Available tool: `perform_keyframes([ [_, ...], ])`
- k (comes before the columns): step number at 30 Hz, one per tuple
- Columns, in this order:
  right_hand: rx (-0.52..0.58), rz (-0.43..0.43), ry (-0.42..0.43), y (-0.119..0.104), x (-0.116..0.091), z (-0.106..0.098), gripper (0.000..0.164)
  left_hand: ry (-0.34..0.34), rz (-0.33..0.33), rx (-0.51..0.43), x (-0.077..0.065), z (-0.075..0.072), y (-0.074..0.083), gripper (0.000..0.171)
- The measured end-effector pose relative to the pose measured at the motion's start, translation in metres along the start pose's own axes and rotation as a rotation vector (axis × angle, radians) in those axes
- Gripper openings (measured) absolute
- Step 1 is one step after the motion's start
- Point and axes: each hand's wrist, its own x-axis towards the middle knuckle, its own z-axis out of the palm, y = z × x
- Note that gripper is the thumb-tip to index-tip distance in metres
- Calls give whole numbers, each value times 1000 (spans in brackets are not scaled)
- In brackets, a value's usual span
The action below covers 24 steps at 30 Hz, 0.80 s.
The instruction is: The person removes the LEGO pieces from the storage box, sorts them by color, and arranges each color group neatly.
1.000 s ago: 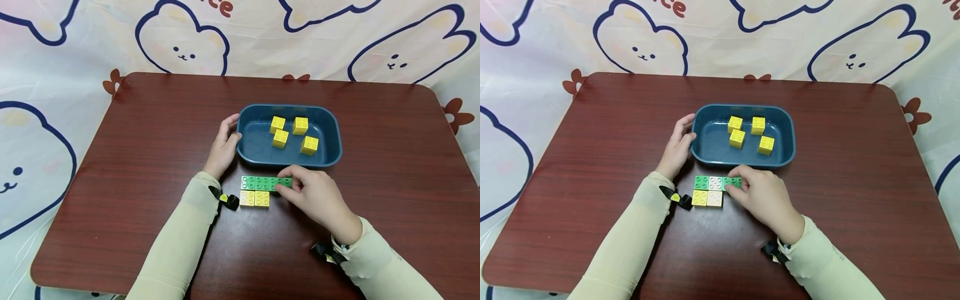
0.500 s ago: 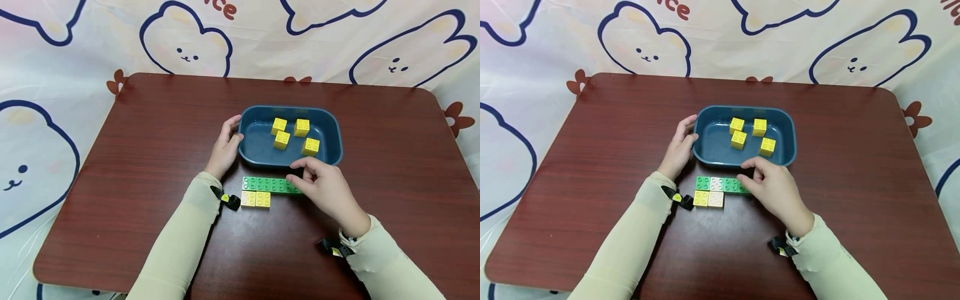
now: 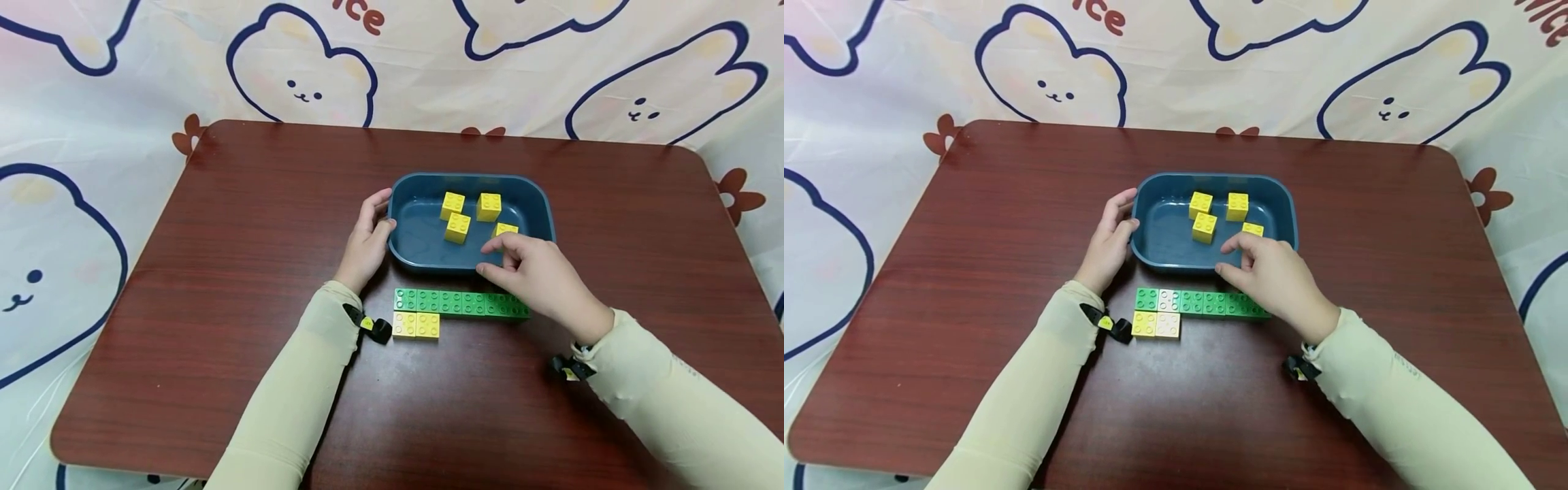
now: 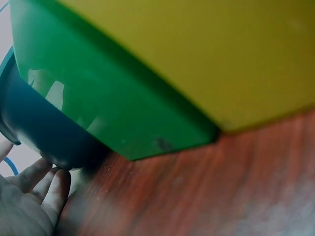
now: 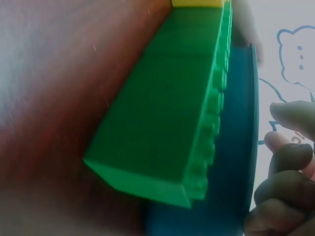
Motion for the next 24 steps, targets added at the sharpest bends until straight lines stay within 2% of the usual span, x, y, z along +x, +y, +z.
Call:
perform_keyframes([
  [6, 5, 17, 0, 0, 13, -7, 27, -2, 3, -10, 1, 1, 0, 47],
  [15, 15, 81, -19, 9, 40, 3, 28, 37, 0, 9, 1, 5, 0, 48],
  [24, 13, 140, -57, 14, 58, 8, 40, 55, 6, 14, 0, 5, 0, 48],
])
